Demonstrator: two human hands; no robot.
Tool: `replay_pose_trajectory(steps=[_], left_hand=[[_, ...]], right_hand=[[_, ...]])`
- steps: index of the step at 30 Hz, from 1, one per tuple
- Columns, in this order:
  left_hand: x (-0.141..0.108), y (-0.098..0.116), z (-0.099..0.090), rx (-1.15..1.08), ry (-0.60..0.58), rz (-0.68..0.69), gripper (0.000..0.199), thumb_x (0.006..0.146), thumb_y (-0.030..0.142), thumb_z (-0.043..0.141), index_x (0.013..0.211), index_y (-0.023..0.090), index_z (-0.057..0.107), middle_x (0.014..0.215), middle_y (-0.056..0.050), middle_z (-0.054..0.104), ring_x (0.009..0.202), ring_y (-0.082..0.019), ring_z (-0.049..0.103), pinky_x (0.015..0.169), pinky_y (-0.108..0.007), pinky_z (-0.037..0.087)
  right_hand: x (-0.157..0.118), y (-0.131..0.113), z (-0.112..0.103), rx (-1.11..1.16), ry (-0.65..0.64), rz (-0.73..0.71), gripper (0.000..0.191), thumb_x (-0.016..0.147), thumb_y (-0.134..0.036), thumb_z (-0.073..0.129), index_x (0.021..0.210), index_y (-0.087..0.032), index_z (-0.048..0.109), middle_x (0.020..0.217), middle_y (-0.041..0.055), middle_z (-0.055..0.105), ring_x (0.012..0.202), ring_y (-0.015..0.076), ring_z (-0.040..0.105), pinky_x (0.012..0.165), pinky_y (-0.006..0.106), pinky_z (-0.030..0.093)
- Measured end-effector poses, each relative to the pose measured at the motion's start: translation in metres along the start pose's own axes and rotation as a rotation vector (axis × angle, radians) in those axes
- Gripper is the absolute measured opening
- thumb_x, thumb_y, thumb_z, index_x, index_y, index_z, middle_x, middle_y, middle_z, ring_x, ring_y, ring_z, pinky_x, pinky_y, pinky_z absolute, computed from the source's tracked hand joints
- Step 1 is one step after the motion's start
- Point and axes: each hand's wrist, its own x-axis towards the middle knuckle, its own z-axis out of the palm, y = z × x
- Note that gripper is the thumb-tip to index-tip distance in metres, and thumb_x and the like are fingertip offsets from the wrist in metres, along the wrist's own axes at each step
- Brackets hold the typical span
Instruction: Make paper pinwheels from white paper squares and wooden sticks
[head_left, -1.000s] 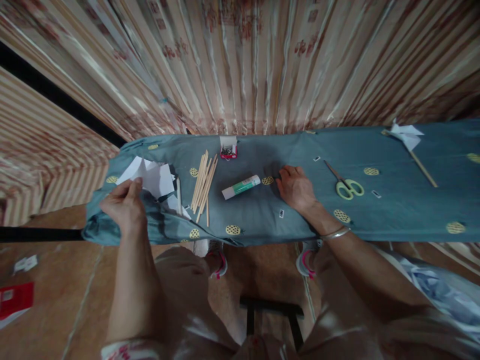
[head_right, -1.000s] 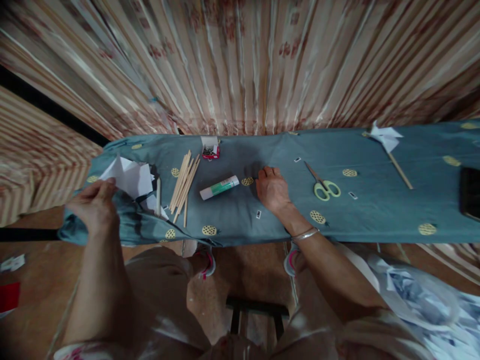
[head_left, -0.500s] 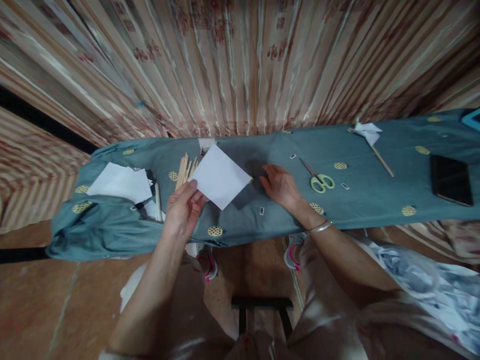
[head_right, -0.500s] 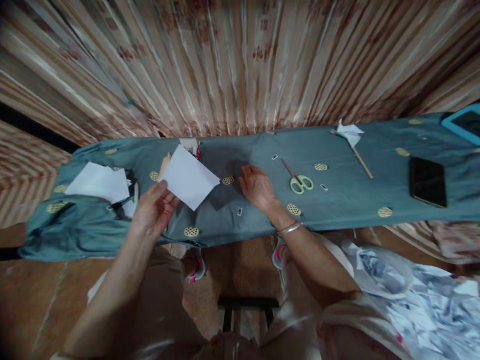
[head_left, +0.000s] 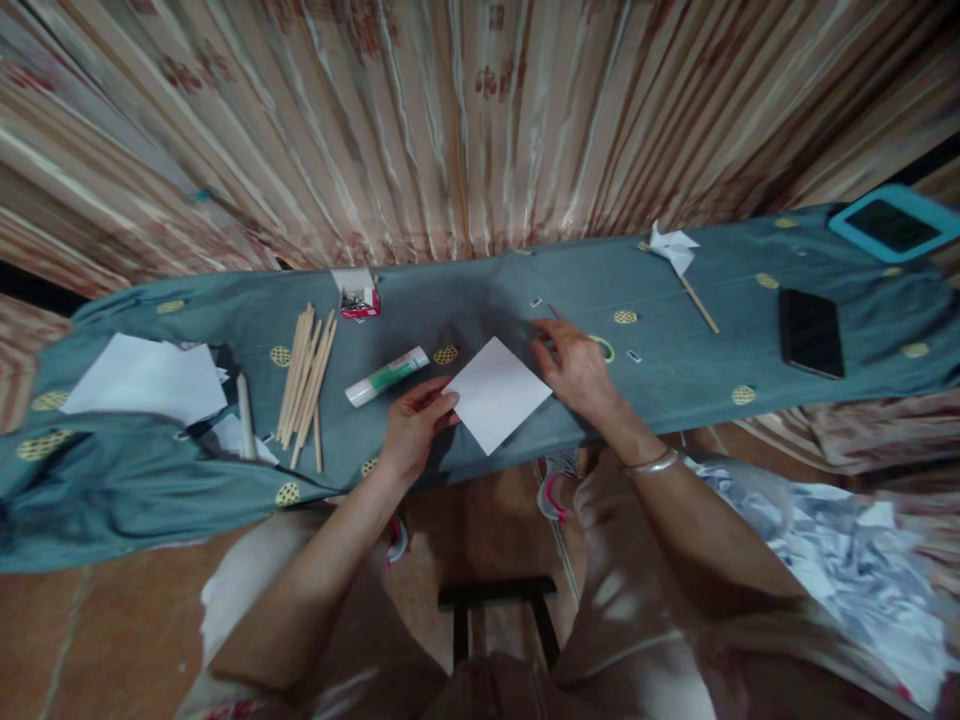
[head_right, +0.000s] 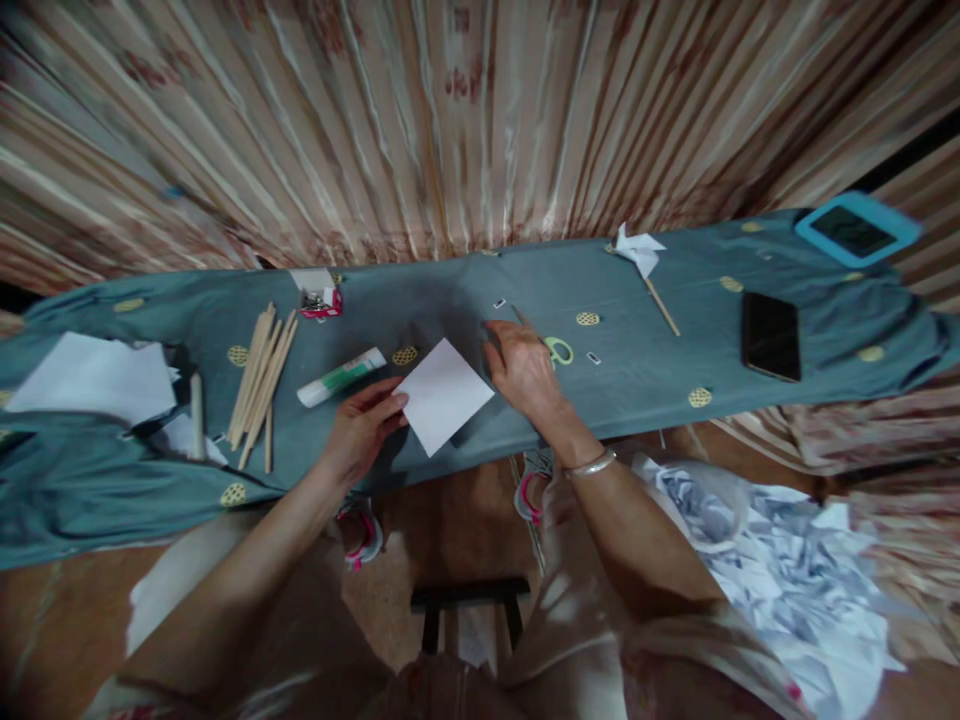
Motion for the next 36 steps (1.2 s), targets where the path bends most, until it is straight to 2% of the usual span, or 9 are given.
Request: replay_pose_trajectory(steps=[3, 6, 10, 14, 17, 20, 26, 32, 36], left_hand=[[0.003, -0.001, -0.001, 0.039, -0.016, 0.037, 0.051, 0.049, 0.027, 0.094, 0.094, 0.016, 0.073, 0.082, 0.0, 0.072, 0.072, -0.013, 0.066, 0.065, -0.025, 0.056], [0.004, -0.002, -0.001, 0.07, -0.028, 0.06, 0.053, 0.053, 0.026, 0.092, 0.1, 0.016, 0.07, 0.082, 0.0, 0.071, 0.074, -0.014, 0.066, 0.067, -0.025, 0.058], [0.005, -0.003, -0.001, 0.095, -0.044, 0.071, 0.053, 0.055, 0.025, 0.09, 0.103, 0.016, 0.067, 0.083, 0.0, 0.07, 0.073, -0.014, 0.067, 0.066, -0.026, 0.059], [0.004, -0.005, -0.001, 0.13, -0.073, 0.078, 0.052, 0.056, 0.027, 0.089, 0.101, 0.016, 0.066, 0.082, 0.001, 0.067, 0.07, -0.013, 0.066, 0.065, -0.028, 0.061], [0.005, -0.006, -0.005, 0.256, -0.106, 0.115, 0.05, 0.062, 0.034, 0.085, 0.105, 0.017, 0.066, 0.082, 0.001, 0.064, 0.065, -0.014, 0.065, 0.058, -0.027, 0.058], [0.005, -0.005, -0.013, 0.551, -0.085, 0.336, 0.045, 0.074, 0.042, 0.077, 0.11, 0.018, 0.067, 0.09, -0.004, 0.062, 0.068, -0.015, 0.062, 0.055, -0.027, 0.054], [-0.001, 0.0, -0.023, 1.138, -0.145, 0.921, 0.031, 0.092, 0.031, 0.06, 0.121, 0.02, 0.063, 0.121, -0.011, 0.061, 0.112, -0.026, 0.06, 0.098, -0.043, 0.052], [-0.016, -0.007, -0.016, 1.327, -0.286, 1.14, 0.043, 0.096, 0.018, 0.055, 0.138, 0.022, 0.05, 0.124, -0.014, 0.063, 0.114, -0.026, 0.062, 0.096, -0.043, 0.053], [-0.019, -0.018, -0.012, 1.404, -0.441, 1.131, 0.048, 0.098, 0.017, 0.048, 0.146, 0.018, 0.041, 0.137, -0.018, 0.06, 0.129, -0.029, 0.057, 0.103, -0.047, 0.051]], right_hand=[[-0.013, -0.002, -0.012, 0.031, 0.003, -0.06, 0.039, 0.092, -0.016, 0.043, 0.125, -0.015, 0.062, 0.119, 0.0143, 0.073, 0.113, 0.0279, 0.068, 0.102, 0.048, 0.052], [-0.028, -0.011, -0.025, 0.022, -0.004, -0.141, 0.051, 0.088, -0.012, 0.043, 0.138, -0.016, 0.052, 0.142, 0.0154, 0.059, 0.135, 0.0286, 0.053, 0.114, 0.052, 0.043], [-0.042, -0.025, -0.033, -0.03, -0.201, -0.183, 0.052, 0.09, -0.017, 0.051, 0.141, -0.022, 0.05, 0.163, 0.0122, 0.033, 0.153, 0.0314, 0.027, 0.119, 0.056, 0.035], [-0.046, -0.027, -0.027, 0.075, -0.293, -0.228, 0.024, 0.095, -0.019, 0.049, 0.111, -0.022, 0.066, 0.156, 0.0107, 0.044, 0.15, 0.0275, 0.034, 0.118, 0.053, 0.038], [-0.046, -0.024, -0.022, 0.19, -0.278, -0.213, 0.019, 0.096, -0.02, 0.051, 0.098, -0.02, 0.069, 0.143, 0.0125, 0.059, 0.14, 0.0262, 0.047, 0.114, 0.05, 0.042], [-0.045, -0.022, -0.021, 0.276, -0.261, -0.18, 0.016, 0.096, -0.021, 0.055, 0.096, -0.02, 0.071, 0.129, 0.0113, 0.067, 0.127, 0.0247, 0.059, 0.108, 0.047, 0.047], [-0.036, -0.023, -0.015, 0.373, -0.264, -0.054, 0.009, 0.09, -0.02, 0.065, 0.09, -0.019, 0.075, 0.096, 0.0057, 0.077, 0.093, 0.0205, 0.069, 0.093, 0.038, 0.052], [-0.023, -0.024, -0.005, 0.362, -0.319, 0.117, 0.011, 0.086, -0.018, 0.069, 0.092, -0.021, 0.077, 0.088, 0.0033, 0.077, 0.085, 0.0187, 0.069, 0.081, 0.032, 0.052], [-0.016, -0.025, -0.002, 0.339, -0.356, 0.189, 0.017, 0.083, -0.017, 0.069, 0.098, -0.021, 0.076, 0.085, 0.0012, 0.076, 0.079, 0.0162, 0.068, 0.077, 0.028, 0.05]])
